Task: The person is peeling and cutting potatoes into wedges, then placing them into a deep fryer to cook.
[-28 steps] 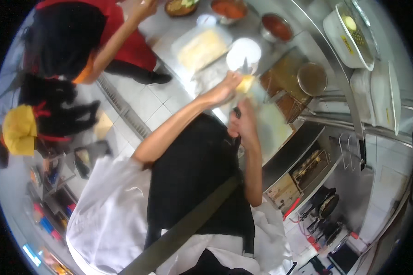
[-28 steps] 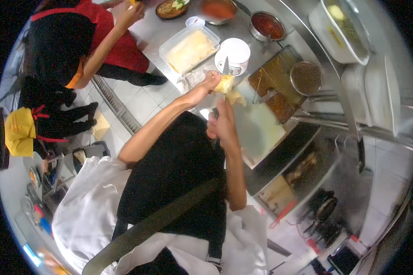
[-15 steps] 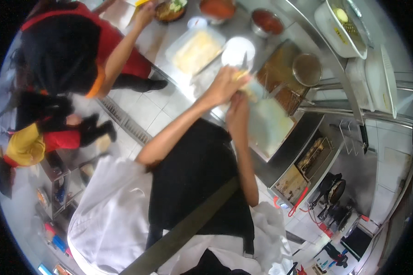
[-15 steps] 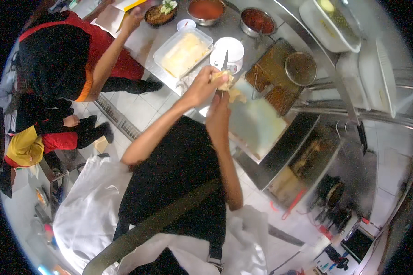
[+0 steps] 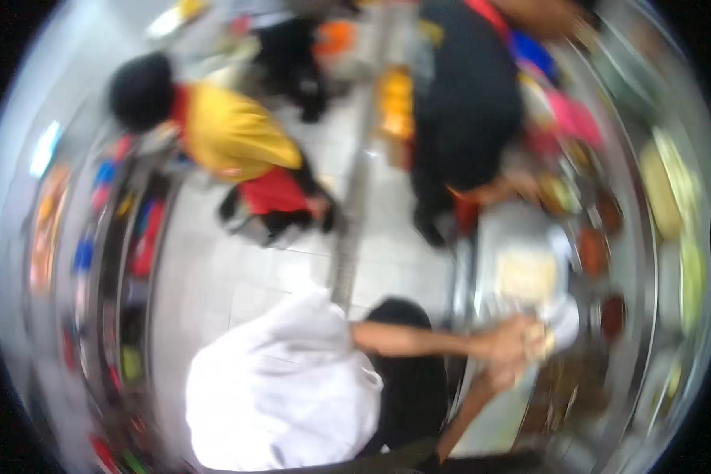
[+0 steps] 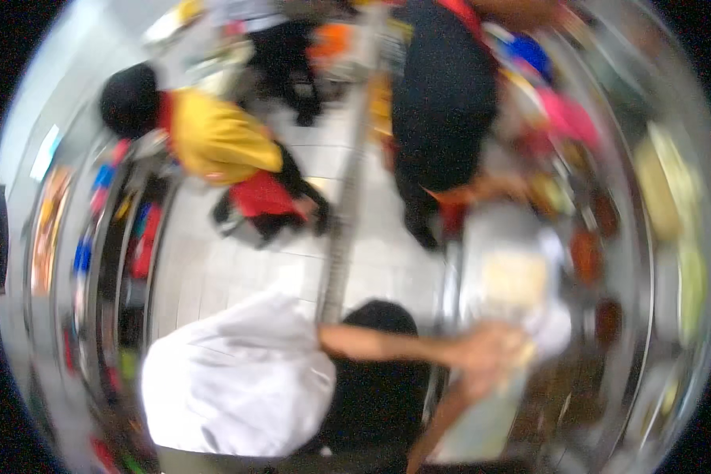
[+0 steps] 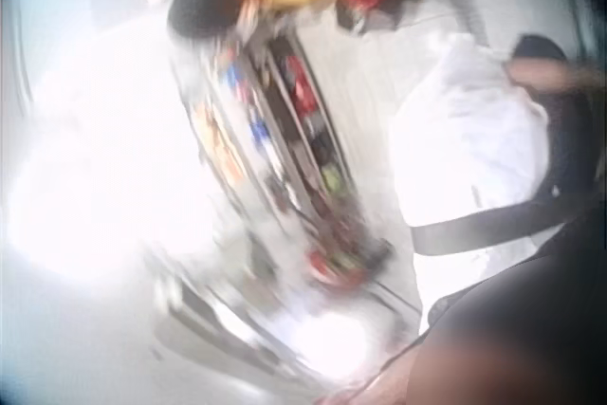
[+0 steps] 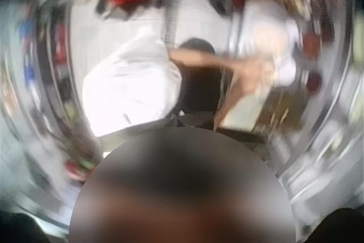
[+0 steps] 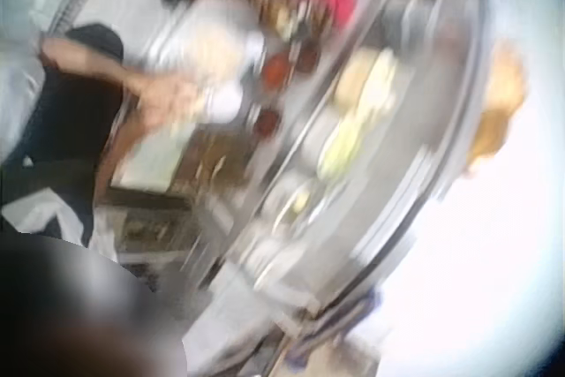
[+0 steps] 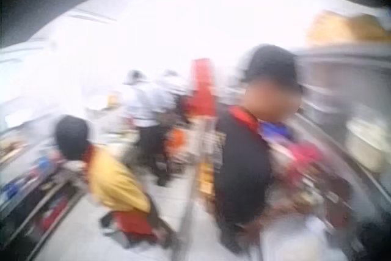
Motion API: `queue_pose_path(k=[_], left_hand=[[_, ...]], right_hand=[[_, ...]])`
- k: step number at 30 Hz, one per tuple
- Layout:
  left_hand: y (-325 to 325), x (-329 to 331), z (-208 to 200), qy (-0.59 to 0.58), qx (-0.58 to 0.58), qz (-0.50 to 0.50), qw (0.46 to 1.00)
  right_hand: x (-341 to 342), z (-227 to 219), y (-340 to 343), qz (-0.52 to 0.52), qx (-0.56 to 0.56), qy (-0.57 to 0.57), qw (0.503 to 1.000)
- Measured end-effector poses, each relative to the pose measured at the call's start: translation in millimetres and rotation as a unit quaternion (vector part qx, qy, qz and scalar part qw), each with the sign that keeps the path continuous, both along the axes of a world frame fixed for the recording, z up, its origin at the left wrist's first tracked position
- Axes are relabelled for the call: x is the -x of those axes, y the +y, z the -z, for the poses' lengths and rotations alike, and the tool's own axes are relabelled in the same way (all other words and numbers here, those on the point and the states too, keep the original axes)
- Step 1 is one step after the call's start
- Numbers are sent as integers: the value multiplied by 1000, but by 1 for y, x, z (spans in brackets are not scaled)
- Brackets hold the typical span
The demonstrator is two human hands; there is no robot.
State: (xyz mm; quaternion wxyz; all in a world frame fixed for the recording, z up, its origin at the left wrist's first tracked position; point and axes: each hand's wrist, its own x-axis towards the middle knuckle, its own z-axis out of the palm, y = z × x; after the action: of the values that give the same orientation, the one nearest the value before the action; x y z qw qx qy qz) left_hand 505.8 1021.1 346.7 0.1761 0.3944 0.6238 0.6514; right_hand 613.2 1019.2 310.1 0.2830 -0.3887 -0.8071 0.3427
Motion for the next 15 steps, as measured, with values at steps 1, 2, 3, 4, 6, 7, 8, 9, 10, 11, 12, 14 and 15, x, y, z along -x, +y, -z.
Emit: queue_pose_path(k=[1,2,3,4,6,7,8,9,10,11,12,14,15], left_hand=[[-22,14,-46,-163,50,83,982],[-26,28,-28,-100,29,67,992],[-21,27,-16,-35,9,91,995],[-22,29,-16,-28,3,55,998],[-32,31,-12,-74,-71,-1,995],[-33,31,-7,-75,-78,-25,994],[-33,32,3,-66,-71,-47,994],[-32,31,14,-60,-63,-65,994],[-31,30,18,-70,-73,-76,992],[-31,37,24,-242,-80,-4,967],[-32,42,32,-406,-84,80,906],[-35,48,64,-326,-92,42,940],[-52,62,67,-208,-117,116,964]], right_hand=[[6,-6,0,-3,0,12,1000],[13,-8,1,-12,5,23,1000],[11,-14,-3,3,4,31,999],[12,-16,-2,-6,9,37,999],[22,-4,5,-58,19,53,997],[22,-1,4,-70,31,62,995],[25,-14,-2,-82,62,56,993],[27,-21,-5,-101,56,46,992],[24,-28,-5,-89,98,5,991],[21,-32,-5,-66,138,-32,988],[12,-1,17,-144,50,34,988],[4,22,30,-239,-13,55,969],[14,-1,18,-254,-18,1,967]])
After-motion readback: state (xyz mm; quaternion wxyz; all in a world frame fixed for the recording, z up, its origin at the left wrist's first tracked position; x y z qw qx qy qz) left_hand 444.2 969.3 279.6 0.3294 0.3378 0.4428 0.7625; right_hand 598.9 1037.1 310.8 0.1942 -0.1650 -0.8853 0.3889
